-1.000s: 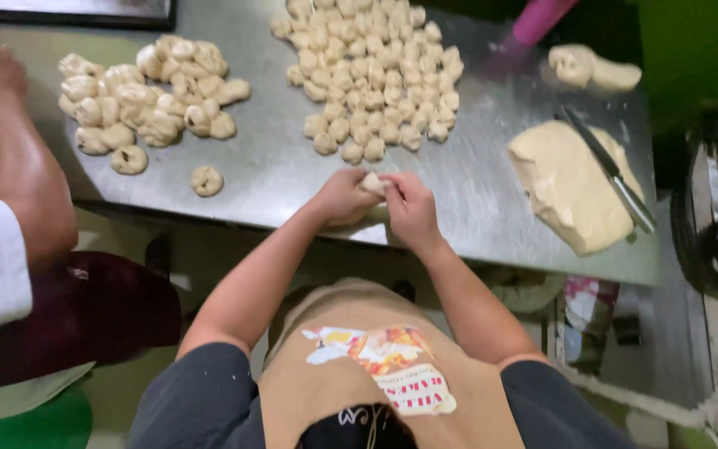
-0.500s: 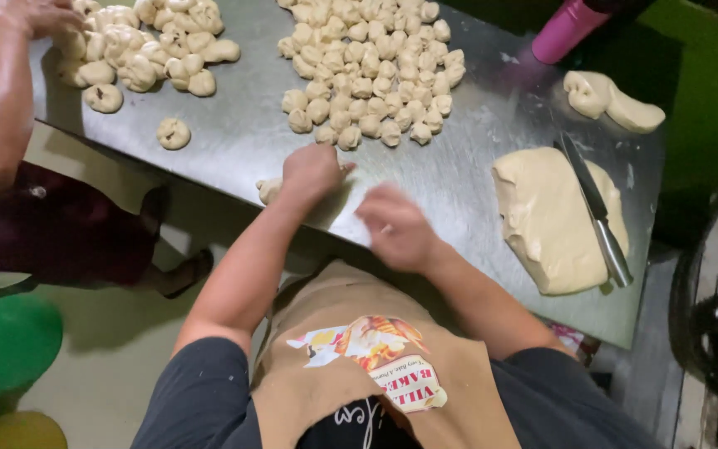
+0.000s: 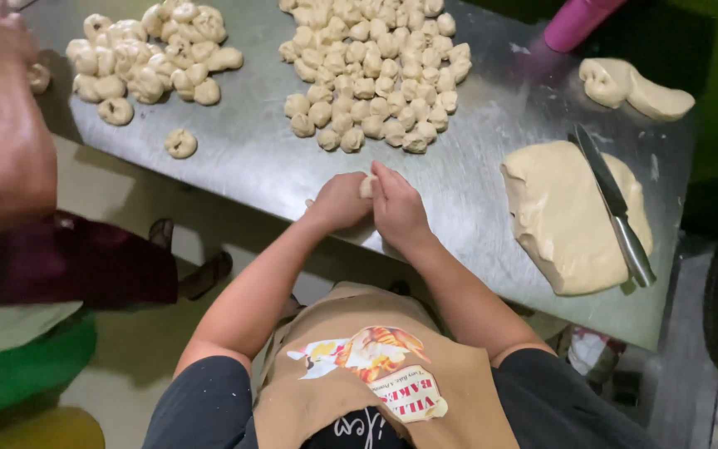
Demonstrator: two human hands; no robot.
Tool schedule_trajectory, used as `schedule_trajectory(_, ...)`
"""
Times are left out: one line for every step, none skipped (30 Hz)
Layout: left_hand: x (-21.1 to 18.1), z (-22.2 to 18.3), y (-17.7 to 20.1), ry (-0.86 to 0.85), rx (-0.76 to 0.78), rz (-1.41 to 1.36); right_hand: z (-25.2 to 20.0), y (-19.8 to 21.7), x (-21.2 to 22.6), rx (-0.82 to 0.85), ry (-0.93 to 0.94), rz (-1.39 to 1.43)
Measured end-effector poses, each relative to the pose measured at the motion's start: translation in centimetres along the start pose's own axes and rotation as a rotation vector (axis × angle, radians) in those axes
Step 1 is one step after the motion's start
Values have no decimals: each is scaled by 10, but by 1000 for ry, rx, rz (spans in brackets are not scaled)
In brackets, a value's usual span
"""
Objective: Portioning and rolling dough into small balls on a metal table in a bakery.
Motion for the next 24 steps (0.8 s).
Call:
schedule_trajectory(-9, 4, 0, -18, 12, -3, 13, 2, 3, -10, -11, -16)
schedule_trajectory(-17, 8, 1, -72, 35, 111, 24, 0, 0, 201, -284, -134)
schedule_trajectory(-22, 7, 1, -120, 56, 225, 32, -5, 0, 417, -560, -244)
schedule_trajectory(-9, 10, -4, -132, 66, 221, 29, -1, 12, 411, -573, -251)
schedule_trajectory(4, 16, -4, -165, -4, 336, 30, 0, 25, 516, -566, -308)
schedule_trajectory(16, 23, -3, -196, -75, 450, 32, 1, 37, 621, -558, -366)
schedule_trajectory(19, 21, 16, -209, -74, 447, 12, -16, 19, 612, -565, -372)
schedule_trajectory(24, 21, 33, -151, -23, 544, -6, -39, 11, 698, -207, 295)
schedule_trajectory(28, 19, 48, -87, 29, 632, -28, -50, 1, 721, 183, 949)
schedule_trajectory(38, 18, 58, -95, 29, 623, -28, -43, 41, 721, 175, 939)
schedule_trajectory(49, 20, 73, -64, 50, 537, -20, -33, 79, 301, 298, 646)
schedule_trajectory(58, 23, 88, -32, 72, 451, -15, -21, 119, -112, 404, 337)
schedule_trajectory(43, 2, 107, -49, 78, 449, -1, -24, 97, -119, 396, 321)
schedule_trajectory(28, -20, 123, -98, 155, 364, 11, -25, 75, -229, 381, -43)
schedule_trajectory(16, -45, 139, -134, 226, 275, 23, -28, 52, -322, 363, -399)
schedule_trajectory(27, -35, 119, -137, 229, 269, 18, -28, 57, -317, 361, -405)
schedule_trajectory(36, -26, 97, -242, 246, 237, 14, -30, 56, -81, 178, -214)
schedule_trajectory(43, -18, 76, -347, 263, 203, 9, -32, 57, 153, -5, -20)
schedule_trajectory(38, -20, 84, -339, 248, 198, 12, -39, 53, 164, 9, -20)
schedule_trajectory(31, -22, 92, -369, 206, 44, 14, -43, 45, 100, -93, -37)
schedule_trajectory(22, -32, 89, -400, 190, -110, -1, -45, 39, 29, -222, -53)
schedule_trajectory(28, -42, 74, -395, 202, -116, -14, -42, 48, 35, -235, -52)
schedule_trajectory(32, -39, 72, -331, 162, -165, -8, -36, 54, -47, -138, -45)
schedule_trajectory(35, -37, 71, -269, 122, -216, -1, -29, 61, -129, -41, -36)
Point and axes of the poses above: each hand's wrist, its own z-axis towards the middle knuckle, its own y-axis out of the back of the hand, x = y × z, the point moved 2 cm from there along z, towards the middle knuckle
